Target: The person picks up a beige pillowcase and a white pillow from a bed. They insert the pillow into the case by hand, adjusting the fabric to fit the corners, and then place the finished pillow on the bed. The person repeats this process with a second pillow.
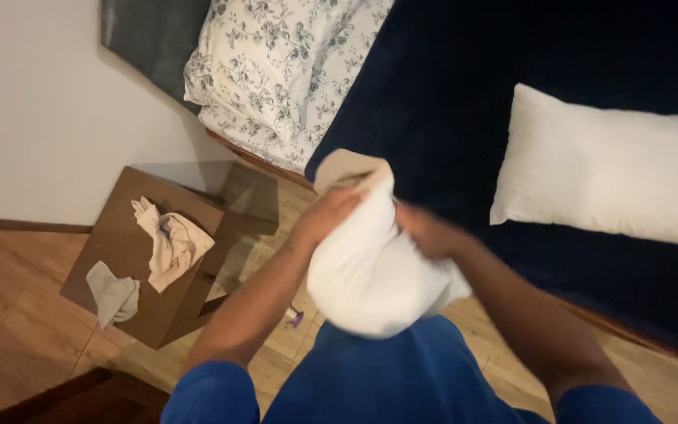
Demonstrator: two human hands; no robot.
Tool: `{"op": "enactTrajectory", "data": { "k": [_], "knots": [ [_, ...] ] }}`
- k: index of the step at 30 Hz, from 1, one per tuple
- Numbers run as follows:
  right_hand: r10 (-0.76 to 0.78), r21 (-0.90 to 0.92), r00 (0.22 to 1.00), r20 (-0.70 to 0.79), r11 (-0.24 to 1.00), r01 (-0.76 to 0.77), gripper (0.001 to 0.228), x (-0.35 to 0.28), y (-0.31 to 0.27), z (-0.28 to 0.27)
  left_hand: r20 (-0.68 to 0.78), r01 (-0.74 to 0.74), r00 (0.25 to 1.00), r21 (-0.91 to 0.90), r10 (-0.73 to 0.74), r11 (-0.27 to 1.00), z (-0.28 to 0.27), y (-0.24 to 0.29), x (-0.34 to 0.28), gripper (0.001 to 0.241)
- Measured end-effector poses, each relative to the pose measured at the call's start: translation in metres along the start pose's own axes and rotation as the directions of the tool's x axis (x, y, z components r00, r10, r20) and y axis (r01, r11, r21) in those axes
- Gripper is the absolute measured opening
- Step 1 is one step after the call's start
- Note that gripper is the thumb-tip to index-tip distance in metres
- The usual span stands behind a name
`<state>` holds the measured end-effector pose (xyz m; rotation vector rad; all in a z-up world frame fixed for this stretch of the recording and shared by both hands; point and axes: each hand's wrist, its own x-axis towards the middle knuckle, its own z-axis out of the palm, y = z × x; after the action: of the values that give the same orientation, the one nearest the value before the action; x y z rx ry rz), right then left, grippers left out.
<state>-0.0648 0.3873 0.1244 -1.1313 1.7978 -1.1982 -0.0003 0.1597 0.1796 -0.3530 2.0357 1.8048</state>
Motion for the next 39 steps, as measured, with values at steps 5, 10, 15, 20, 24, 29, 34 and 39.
{"op": "enactTrajectory", "data": {
  "k": [5, 10, 15, 20, 24, 29, 34, 39],
  "knots": [
    [0.26, 0.532, 0.966, -0.005, 0.818, -0.218, 0.063, -0.033, 0.034, 0.031, -0.111, -0.069, 0.992, -0.018, 0.067, 0.997, 0.011, -0.02, -0.011, 0.051],
    [0.423, 0.686, 0.906, 0.007, 0.657, -0.313, 0.04, -0.05, 0.038, 0.034, -0.125, -0.103, 0.987, -0.04, 0.097, 0.994, 0.047, -0.003, -0.027, 0.054],
    [0.454, 0.579, 0.875, -0.171, 0.765, -0.283, 0.033, -0.073, 0.053, 0.031, -0.224, -0.179, 0.948, 0.215, 0.227, 0.96, 0.029, -0.063, 0.005, 0.045],
    [0.436, 0.481, 0.848, -0.301, 0.838, -0.26, 0.028, -0.07, 0.066, 0.015, -0.123, -0.291, 0.923, 0.401, 0.366, 0.869, 0.019, 0.014, -0.008, 0.028],
    [0.409, 0.378, 0.801, -0.437, 0.891, -0.249, 0.023, -0.036, 0.075, -0.004, 0.092, -0.398, 0.899, 0.577, 0.428, 0.713, 0.05, 0.071, -0.033, 0.028],
    [0.34, 0.258, 0.753, -0.564, 0.938, -0.23, 0.019, -0.03, 0.093, -0.033, 0.045, -0.427, 0.871, 0.561, 0.489, 0.71, 0.054, 0.092, -0.08, 0.031],
    [0.252, 0.125, 0.7, -0.668, 0.966, -0.228, 0.017, -0.036, 0.114, -0.063, -0.212, -0.229, 0.873, 0.615, 0.439, 0.754, 0.027, 0.031, -0.099, 0.047],
    [0.08, -0.043, 0.588, -0.805, 0.98, -0.194, 0.017, -0.019, 0.116, -0.063, -0.236, -0.445, 0.768, 0.472, 0.596, 0.761, 0.07, 0.046, -0.065, 0.027]
  ]
}}
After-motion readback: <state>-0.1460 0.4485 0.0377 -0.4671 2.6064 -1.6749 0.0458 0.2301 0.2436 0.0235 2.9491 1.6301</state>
